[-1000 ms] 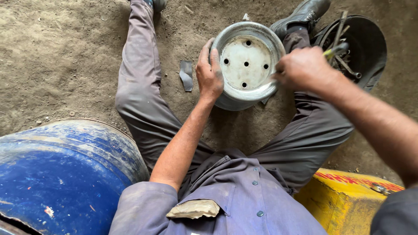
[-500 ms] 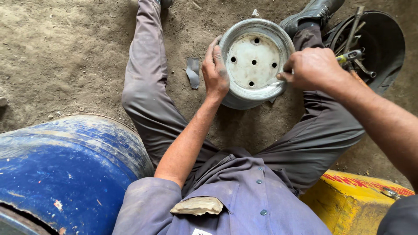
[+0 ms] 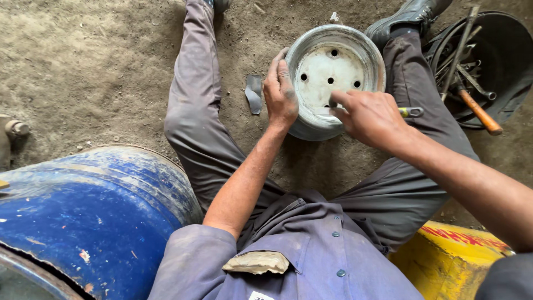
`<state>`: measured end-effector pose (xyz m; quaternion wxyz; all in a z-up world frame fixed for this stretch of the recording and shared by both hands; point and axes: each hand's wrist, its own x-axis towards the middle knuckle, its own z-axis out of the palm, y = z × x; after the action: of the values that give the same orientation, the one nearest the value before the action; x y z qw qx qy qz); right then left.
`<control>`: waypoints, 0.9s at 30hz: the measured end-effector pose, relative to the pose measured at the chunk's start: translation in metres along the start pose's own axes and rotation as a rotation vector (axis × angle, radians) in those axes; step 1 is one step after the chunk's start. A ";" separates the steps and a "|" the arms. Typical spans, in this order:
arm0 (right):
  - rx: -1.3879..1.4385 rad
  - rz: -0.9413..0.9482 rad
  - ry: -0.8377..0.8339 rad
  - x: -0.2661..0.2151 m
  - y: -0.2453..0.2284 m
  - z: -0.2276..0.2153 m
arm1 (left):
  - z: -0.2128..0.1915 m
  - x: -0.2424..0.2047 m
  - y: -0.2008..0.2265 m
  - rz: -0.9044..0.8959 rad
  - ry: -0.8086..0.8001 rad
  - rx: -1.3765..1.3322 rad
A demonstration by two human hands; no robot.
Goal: The person cleans a metal vehicle component using a small piece of abrasive material, wiping and scrubbing different surfaces of the part while holding it by hand.
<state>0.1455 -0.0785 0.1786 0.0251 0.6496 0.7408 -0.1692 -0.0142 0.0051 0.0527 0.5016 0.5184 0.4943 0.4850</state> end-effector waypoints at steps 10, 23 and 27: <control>-0.189 -0.238 -0.040 -0.018 0.026 -0.001 | -0.001 -0.001 -0.003 0.007 0.003 0.039; -0.242 -0.437 0.196 0.012 0.009 0.018 | -0.001 -0.002 -0.001 0.002 -0.004 0.022; -0.193 -0.488 0.130 -0.005 0.019 0.002 | 0.000 -0.002 -0.004 0.012 0.006 0.008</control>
<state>0.1638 -0.0817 0.1735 -0.0020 0.4560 0.8882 -0.0568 -0.0148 0.0032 0.0492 0.4949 0.5221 0.4947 0.4877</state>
